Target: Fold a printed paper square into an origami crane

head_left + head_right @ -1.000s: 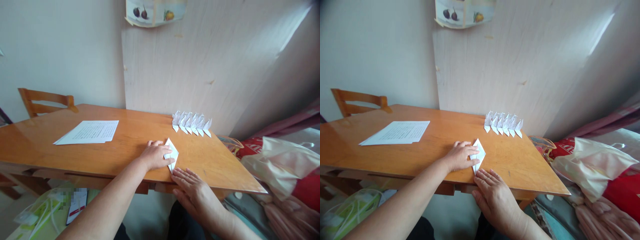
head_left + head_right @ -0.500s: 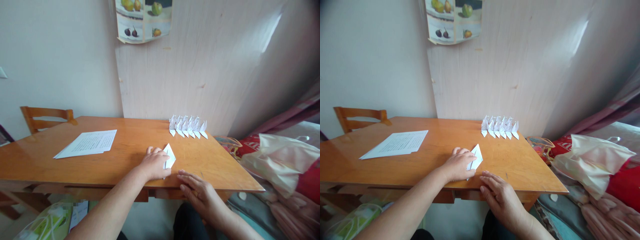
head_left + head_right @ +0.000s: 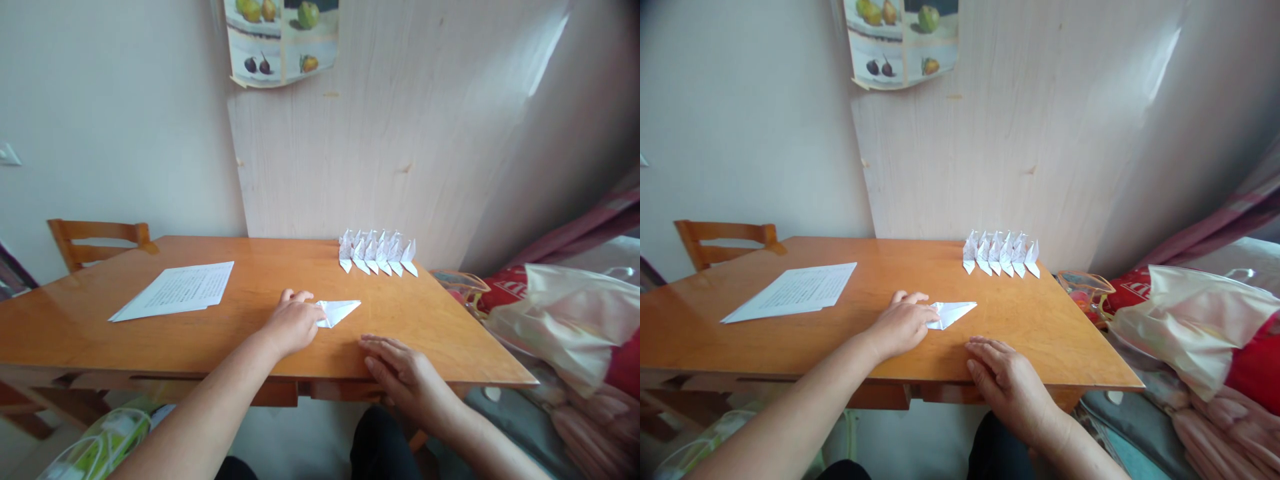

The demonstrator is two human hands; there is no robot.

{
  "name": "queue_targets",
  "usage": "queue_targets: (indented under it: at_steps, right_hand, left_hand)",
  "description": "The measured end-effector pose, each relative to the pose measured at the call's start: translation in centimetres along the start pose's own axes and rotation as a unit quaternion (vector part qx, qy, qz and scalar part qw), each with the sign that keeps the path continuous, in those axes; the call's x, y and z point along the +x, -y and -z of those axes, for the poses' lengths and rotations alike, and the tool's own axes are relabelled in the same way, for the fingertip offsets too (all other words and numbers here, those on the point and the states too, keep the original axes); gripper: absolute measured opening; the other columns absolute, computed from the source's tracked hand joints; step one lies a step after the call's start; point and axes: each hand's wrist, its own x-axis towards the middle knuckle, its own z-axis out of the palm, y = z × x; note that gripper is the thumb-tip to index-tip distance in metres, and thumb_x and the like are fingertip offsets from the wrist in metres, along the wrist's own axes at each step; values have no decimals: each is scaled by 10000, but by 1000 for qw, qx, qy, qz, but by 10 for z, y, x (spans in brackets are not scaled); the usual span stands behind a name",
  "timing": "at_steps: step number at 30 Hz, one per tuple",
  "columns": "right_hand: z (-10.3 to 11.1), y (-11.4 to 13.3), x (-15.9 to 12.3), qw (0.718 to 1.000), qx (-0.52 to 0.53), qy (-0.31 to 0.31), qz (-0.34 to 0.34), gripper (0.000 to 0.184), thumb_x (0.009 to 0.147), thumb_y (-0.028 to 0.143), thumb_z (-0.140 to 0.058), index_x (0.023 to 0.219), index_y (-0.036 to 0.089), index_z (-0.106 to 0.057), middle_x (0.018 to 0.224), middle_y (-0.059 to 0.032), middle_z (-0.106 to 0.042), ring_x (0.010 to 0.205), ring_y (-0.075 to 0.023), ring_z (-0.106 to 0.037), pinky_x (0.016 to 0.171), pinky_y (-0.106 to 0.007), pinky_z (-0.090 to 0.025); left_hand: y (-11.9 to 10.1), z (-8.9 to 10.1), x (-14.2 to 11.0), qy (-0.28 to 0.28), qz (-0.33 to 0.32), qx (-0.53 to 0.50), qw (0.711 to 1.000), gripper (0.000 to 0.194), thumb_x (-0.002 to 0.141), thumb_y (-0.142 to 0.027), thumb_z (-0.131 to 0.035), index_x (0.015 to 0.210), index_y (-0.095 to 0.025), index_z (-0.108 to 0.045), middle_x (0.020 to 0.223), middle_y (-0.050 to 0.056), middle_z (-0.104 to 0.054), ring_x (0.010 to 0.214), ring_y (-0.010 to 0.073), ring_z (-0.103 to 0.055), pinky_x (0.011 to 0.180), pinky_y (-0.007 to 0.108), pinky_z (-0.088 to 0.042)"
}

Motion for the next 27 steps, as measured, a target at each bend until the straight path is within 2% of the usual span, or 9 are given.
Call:
queue_targets:
  at_steps: [2, 4, 6, 9, 13, 16, 19, 23, 27]
  right_hand:
    - [4, -7, 9, 1000, -16, -2, 0, 347, 983, 311, -498, 1285, 233, -652, 1307, -91, -674, 1241, -275, -609, 1064, -469, -497]
    - [7, -17, 20, 999, -40, -6, -3, 358, 975, 292, -489, 1287, 224, -651, 1325, -96, -663, 1248, -276, -604, 1080, -474, -482]
    - [8, -30, 33, 998, -66, -2, -12, 404, 963, 266, -478, 1339, 203, -614, 1362, -108, -637, 1279, -266, -583, 1116, -464, -448]
    - [5, -47, 54, 993, -112, 1, -23, 523, 946, 260, -478, 1452, 128, -496, 1474, -158, -529, 1388, -272, -472, 1171, -474, -369]
    - [-1, -55, 75, 988, -147, 42, -40, 610, 939, 291, -499, 1499, 64, -416, 1540, -197, -433, 1446, -307, -376, 1185, -486, -325]
    - [-1, -47, 80, 985, -161, 61, -30, 519, 948, 308, -508, 1416, 84, -520, 1441, -197, -548, 1355, -315, -489, 1135, -484, -377]
    - [3, -33, 74, 985, -164, 57, -14, 324, 965, 284, -495, 1211, 153, -662, 1216, -134, -690, 1154, -269, -615, 1034, -429, -453]
    - [3, -8, 52, 983, -180, 43, 2, 273, 960, 278, -525, 1175, 180, -663, 1126, -105, -706, 1083, -269, -609, 987, -430, -455]
    - [-12, 23, 27, 983, -182, 29, 23, 285, 949, 272, -555, 1215, 218, -640, 1153, -88, -696, 1077, -287, -588, 1023, -494, -412]
  left_hand:
    - [-10, -4, 2, -25, 18, 10, 999, 227, 903, -226, -507, 912, -265, -729, 995, 62, -750, 1088, 297, -589, 882, 482, -358]
    - [-18, -7, 4, -52, 40, 19, 998, 177, 908, -259, -520, 905, -245, -697, 955, 71, -737, 992, 283, -598, 832, 452, -353]
    - [-23, -10, 4, -67, 48, 22, 996, 141, 901, -252, -533, 926, -241, -672, 965, 64, -731, 970, 274, -590, 819, 435, -340]
    - [-22, -10, 2, -69, 38, 26, 997, 141, 915, -242, -518, 904, -246, -659, 975, 45, -728, 968, 264, -578, 813, 425, -323]
    - [-16, -9, 0, -64, 19, 31, 997, 167, 927, -224, -509, 910, -262, -671, 997, 21, -731, 989, 254, -570, 821, 426, -312]
    - [-12, -9, 0, -64, 20, 35, 997, 170, 916, -205, -521, 958, -268, -673, 1003, 16, -738, 1000, 250, -571, 833, 425, -317]
    - [-7, -9, -1, -63, 31, 40, 997, 188, 917, -195, -511, 968, -264, -678, 995, 22, -746, 982, 253, -580, 832, 423, -327]
    - [2, -14, 1, -55, 49, 21, 997, 260, 930, -192, -480, 1043, -267, -702, 1060, 31, -751, 985, 253, -604, 823, 404, -362]
    - [9, -21, 7, -52, 68, -37, 996, 311, 947, -212, -461, 1114, -275, -716, 1120, 30, -746, 1039, 239, -632, 857, 373, -414]
